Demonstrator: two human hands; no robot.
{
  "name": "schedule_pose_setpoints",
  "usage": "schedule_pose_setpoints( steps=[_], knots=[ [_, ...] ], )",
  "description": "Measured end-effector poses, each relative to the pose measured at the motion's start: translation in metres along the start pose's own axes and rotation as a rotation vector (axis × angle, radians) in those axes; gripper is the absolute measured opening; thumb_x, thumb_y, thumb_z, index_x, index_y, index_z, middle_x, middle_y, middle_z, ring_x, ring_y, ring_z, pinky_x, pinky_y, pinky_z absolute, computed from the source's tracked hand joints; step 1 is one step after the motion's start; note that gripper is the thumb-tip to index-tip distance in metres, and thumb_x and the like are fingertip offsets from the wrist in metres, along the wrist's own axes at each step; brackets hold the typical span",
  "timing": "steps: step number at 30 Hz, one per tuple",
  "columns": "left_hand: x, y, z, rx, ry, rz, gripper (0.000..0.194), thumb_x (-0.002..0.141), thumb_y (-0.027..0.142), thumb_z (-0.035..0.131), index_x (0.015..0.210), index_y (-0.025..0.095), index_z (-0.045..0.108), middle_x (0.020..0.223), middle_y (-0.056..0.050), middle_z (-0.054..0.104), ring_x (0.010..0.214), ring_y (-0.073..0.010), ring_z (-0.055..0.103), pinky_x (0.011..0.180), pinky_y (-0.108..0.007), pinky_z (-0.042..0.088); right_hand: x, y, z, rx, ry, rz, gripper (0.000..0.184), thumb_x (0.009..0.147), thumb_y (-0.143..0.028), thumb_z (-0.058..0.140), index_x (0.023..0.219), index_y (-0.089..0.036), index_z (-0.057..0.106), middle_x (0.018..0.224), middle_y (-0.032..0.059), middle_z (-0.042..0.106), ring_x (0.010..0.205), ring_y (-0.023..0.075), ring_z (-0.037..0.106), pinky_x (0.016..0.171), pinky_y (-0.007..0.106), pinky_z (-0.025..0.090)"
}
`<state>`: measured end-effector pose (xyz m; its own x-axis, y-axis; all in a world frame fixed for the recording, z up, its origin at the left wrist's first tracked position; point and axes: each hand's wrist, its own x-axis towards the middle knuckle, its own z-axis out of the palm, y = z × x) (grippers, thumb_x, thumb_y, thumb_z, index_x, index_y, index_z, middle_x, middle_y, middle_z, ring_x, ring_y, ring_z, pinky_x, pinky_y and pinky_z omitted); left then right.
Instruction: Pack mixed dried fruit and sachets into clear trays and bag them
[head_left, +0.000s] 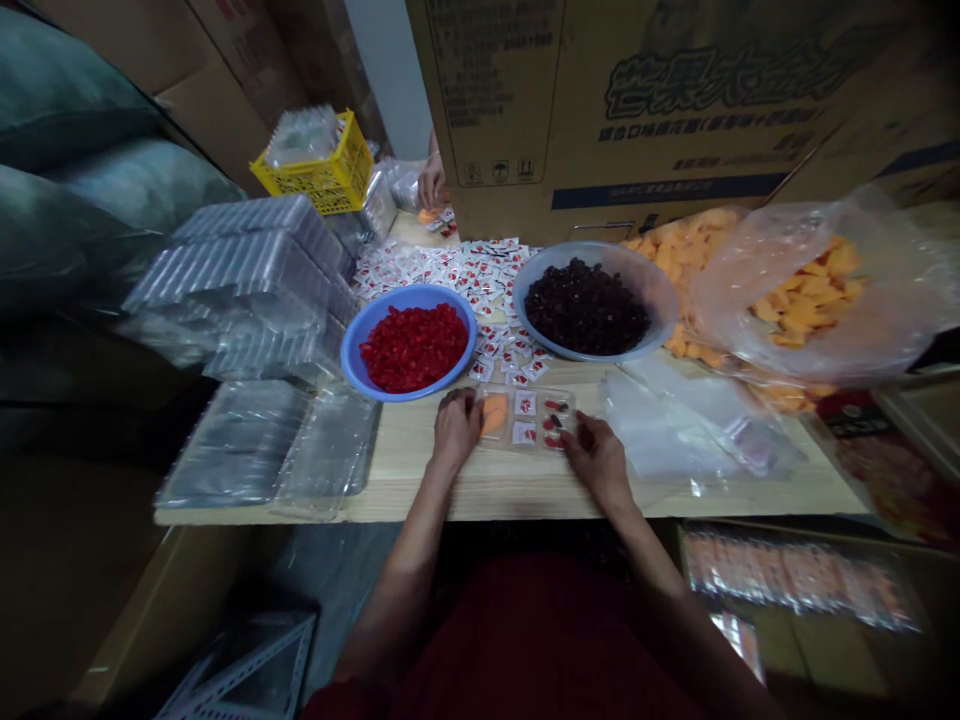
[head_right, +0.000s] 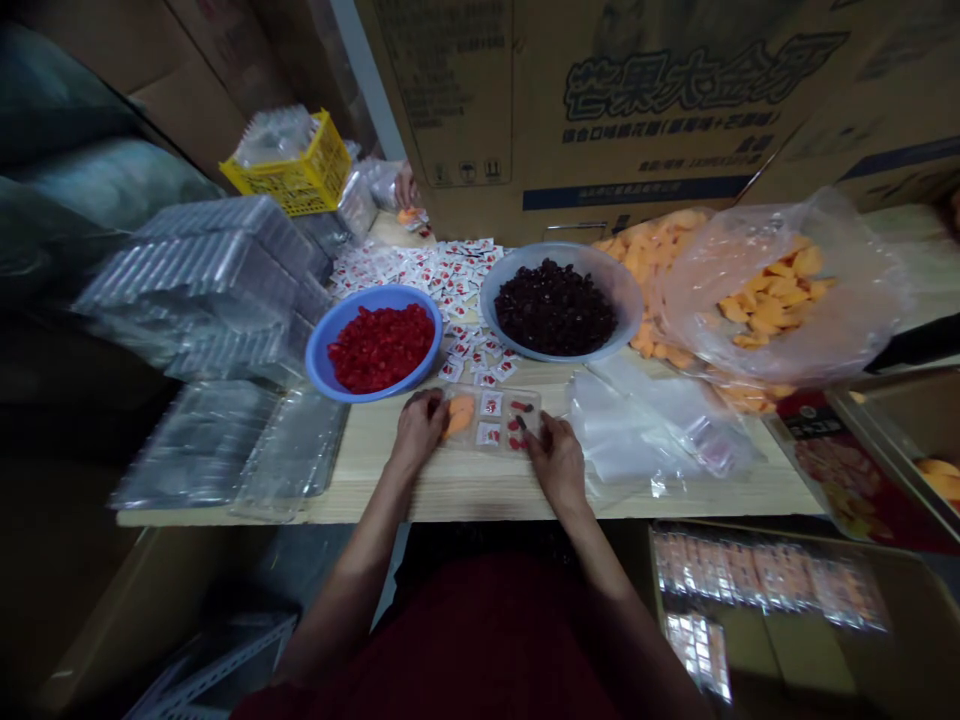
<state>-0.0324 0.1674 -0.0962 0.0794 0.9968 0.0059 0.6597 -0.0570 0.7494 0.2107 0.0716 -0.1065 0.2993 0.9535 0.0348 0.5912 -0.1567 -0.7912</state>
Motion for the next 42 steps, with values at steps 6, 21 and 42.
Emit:
schedule_pose_setpoints(
  steps=[6,21,42],
  knots=[
    [-0.026,-0.007,-0.007,-0.058,-0.073,-0.065,0.025,0.084,0.039,0.066,0.096,0.018,0.064,0.083,-0.004,0.066,0.076,-0.018,0.062,0.072,-0.03,0.048,-0.007,-0.002,0.001,0.28,0.006,0.112,0.039,0.082,-0.048,0.067,0.106,-0.018,0.06,0.084,0.0053,0.065,0.072,0.02,0.058,0.069,0.035,0.048],
    [-0.083,0.051,0.01,-1.037,-0.505,-0.595,0.048,0.059,0.03,0.091,0.104,0.022,0.073,0.107,-0.006,0.075,0.093,-0.0209,0.073,0.072,-0.025,0.061,-0.049,-0.019,-0.065,1.083,0.039,0.406,0.054,0.062,-0.046,0.09,0.099,-0.023,0.058,0.085,0.0018,0.078,0.07,0.02,0.072,0.059,0.028,0.054],
    [-0.083,0.016,-0.023,-1.348,-0.109,-0.817,0.037,0.092,0.0,0.051,0.118,0.018,0.068,0.103,-0.006,0.077,0.089,-0.0179,0.076,0.083,-0.032,0.064,0.015,0.024,-0.09,-0.586,0.009,0.022,0.037,0.087,-0.042,0.073,0.11,-0.013,0.066,0.12,0.0178,0.058,0.11,0.0313,0.054,0.09,0.04,0.049]
  ],
)
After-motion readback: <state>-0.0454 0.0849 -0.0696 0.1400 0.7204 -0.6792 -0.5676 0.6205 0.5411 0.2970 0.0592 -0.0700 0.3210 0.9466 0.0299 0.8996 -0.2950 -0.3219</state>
